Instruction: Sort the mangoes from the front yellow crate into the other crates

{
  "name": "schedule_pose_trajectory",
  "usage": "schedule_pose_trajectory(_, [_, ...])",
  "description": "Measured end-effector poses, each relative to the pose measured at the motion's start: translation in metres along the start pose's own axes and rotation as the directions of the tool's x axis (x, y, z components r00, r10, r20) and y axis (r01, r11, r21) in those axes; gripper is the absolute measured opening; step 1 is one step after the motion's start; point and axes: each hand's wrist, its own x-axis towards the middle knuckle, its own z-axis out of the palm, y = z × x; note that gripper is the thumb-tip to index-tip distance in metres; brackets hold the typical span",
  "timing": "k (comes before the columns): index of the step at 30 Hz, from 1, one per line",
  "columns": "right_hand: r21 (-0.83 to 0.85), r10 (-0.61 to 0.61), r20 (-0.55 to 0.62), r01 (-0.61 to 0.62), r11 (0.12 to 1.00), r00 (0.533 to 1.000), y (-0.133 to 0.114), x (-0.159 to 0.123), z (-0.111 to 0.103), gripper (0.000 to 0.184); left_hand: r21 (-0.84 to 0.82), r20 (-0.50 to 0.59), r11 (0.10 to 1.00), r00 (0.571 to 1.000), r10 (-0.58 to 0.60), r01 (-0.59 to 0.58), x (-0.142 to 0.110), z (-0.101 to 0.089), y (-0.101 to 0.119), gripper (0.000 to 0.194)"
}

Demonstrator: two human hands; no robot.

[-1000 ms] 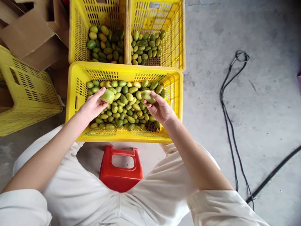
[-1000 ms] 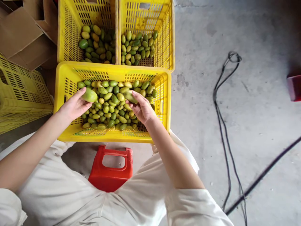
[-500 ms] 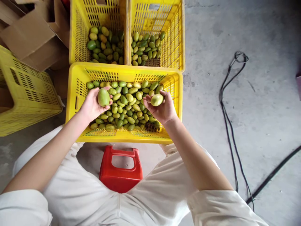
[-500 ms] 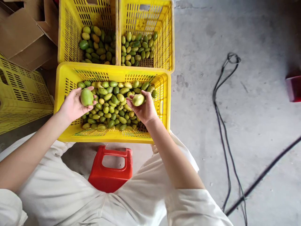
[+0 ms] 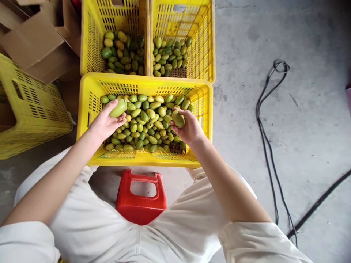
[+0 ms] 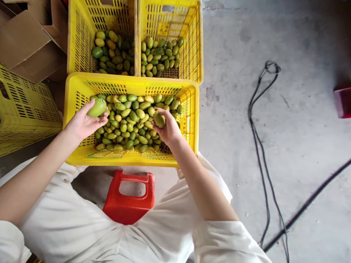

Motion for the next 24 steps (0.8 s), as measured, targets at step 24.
schedule_pose_trajectory(24, [-0.042,-0.006,-0.043,0.005,0.999,0.999,-0.001,0.014,-0.014,0.045,0.075,-0.056,0.993,0.995,-0.082,0.086,0.011,-0.010,0.006,0.051])
